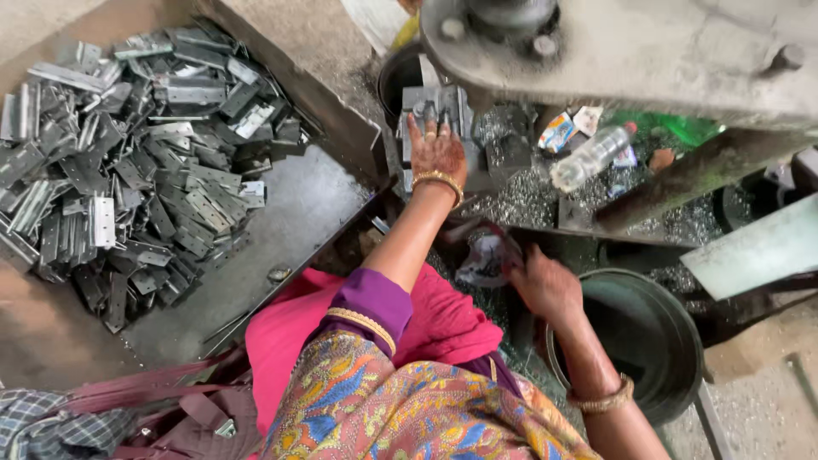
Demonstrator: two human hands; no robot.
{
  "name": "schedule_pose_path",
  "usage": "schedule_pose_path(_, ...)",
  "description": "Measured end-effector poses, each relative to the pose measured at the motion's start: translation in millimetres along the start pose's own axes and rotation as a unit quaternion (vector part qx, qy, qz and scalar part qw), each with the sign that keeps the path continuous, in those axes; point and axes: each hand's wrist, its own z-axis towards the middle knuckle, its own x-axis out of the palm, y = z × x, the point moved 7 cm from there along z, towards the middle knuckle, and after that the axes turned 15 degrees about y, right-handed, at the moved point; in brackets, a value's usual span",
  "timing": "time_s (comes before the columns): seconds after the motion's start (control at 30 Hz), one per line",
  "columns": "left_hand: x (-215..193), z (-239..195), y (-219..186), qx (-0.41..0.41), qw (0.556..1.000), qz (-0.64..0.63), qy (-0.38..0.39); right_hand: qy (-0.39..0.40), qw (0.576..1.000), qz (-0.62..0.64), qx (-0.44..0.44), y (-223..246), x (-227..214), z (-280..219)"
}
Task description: The person picks up metal brackets one at a time from a bin and places them into a press machine, using a tool to secure and process each part before setting it aside.
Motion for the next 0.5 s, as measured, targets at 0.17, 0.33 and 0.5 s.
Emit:
schedule_pose_path(0.17,13,4,0,-0.009,1.0,-0.001,-0.017,-0.025,1.0,0.011,0.011,8,-4,-12)
schedule_pose_path(0.33,8,4,7,-0.012,0.999,-0.031,-0.018,0.021,0.996,0.057,0.059,-12,51,-17)
schedule_pose_path(0.5,7,-2,6,0.01,0.999,-0.041,-0.008,-0.018,0.997,-0.003,0.071,23,-21,-23)
